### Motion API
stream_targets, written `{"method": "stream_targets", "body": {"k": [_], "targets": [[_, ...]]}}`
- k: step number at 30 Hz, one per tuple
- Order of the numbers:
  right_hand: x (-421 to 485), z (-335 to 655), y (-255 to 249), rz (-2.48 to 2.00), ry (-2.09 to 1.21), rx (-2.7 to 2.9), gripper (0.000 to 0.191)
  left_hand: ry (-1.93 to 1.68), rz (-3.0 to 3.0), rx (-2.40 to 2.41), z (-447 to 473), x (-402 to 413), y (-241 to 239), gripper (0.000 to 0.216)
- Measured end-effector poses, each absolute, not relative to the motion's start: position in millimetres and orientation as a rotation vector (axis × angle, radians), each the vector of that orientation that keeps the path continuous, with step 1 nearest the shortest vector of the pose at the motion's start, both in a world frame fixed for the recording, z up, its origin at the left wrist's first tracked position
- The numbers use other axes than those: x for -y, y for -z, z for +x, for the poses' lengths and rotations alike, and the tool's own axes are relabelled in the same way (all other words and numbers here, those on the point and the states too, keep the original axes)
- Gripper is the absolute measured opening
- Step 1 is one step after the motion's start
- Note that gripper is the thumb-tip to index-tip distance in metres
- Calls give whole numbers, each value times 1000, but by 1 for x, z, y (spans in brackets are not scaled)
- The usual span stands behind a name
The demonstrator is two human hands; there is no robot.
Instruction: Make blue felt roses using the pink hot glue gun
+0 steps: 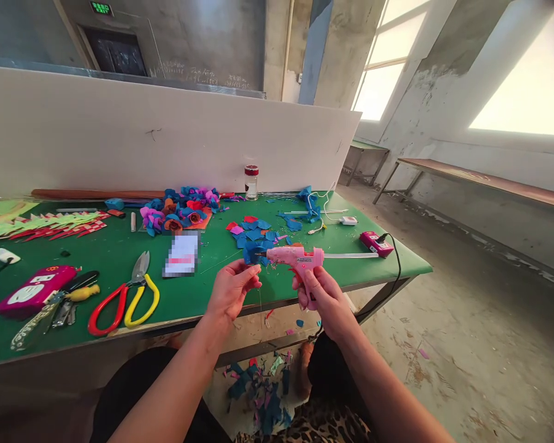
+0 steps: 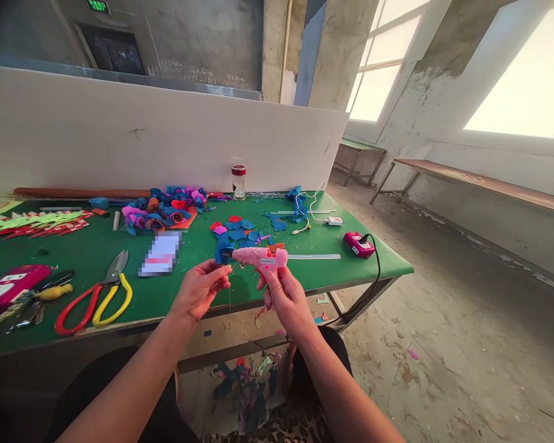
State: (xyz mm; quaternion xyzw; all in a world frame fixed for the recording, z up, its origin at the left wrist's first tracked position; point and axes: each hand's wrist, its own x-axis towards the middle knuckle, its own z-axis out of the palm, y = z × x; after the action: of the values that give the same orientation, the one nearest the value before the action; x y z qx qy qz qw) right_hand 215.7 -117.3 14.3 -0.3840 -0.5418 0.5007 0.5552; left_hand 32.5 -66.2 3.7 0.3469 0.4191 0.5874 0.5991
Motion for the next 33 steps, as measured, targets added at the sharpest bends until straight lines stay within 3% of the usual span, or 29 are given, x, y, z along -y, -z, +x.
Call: {"method": "stream_targets", "body": {"k": [8, 23, 33], "targets": [[111, 221, -8, -827, -1360, 1103, 29, -1332, 673, -902, 31, 66, -6, 30], [114, 229, -1, -1098, -683, 1674, 21, -1323, 642, -913, 29, 65, -11, 24], [71, 268, 0, -915, -1230, 953, 37, -1361, 563, -872, 23, 62, -9, 17]]}}
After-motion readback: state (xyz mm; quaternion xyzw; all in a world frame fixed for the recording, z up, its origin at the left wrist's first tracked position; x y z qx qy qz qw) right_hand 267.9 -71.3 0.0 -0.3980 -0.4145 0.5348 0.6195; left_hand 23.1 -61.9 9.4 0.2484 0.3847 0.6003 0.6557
